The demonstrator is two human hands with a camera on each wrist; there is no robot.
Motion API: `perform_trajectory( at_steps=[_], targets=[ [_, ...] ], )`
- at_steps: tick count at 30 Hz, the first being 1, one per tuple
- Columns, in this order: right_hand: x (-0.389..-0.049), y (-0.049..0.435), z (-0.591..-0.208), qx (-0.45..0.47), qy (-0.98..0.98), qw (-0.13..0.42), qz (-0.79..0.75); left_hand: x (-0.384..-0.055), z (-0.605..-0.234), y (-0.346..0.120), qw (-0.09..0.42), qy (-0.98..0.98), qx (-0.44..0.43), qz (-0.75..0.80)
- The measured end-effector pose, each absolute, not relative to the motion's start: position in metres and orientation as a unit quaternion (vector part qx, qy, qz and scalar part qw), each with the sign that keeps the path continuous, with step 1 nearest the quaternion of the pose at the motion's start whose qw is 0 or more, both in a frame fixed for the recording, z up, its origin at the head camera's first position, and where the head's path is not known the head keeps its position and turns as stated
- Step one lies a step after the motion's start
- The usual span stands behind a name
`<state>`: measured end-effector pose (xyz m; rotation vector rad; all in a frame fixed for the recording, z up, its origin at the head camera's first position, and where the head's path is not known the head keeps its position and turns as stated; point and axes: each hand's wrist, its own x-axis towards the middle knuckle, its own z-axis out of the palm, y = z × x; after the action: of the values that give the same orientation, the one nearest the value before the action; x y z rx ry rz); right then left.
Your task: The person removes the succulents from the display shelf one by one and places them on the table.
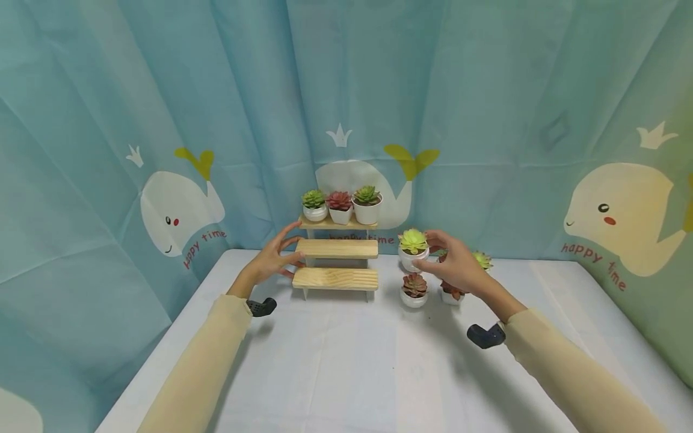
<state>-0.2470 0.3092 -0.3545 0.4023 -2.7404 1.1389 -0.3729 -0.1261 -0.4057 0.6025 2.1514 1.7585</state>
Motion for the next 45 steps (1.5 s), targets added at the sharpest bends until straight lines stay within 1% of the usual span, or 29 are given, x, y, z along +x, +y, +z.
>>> perform_trajectory(
  at_steps=[5, 17, 27, 33, 45],
  targets=[
    [-0.236, 0.332, -0.358, 0.104, -0.917, 0.073, 0.379, -0.372, -0.408, -0.128, 0.15, 0.743, 0.215, 0.615],
    [-0.212, 0.385, -0.374, 0.076, -0.923, 0.136, 0.351, -0.374, -0.406, -0.128, 0.149, 0.749, 0.208, 0.611],
    [-0.198, 0.416, -0.389, 0.044, -0.931, 0.144, 0.333, -0.376, -0.407, -0.127, 0.148, 0.741, 0.223, 0.615],
    [-0.191, 0.43, -0.403, 0.023, -0.933, 0.129, 0.336, -0.375, -0.406, -0.126, 0.151, 0.738, 0.224, 0.618],
    [-0.188, 0.442, -0.426, 0.013, -0.928, 0.127, 0.349, -0.375, -0.407, -0.126, 0.143, 0.738, 0.228, 0.618]
  ],
)
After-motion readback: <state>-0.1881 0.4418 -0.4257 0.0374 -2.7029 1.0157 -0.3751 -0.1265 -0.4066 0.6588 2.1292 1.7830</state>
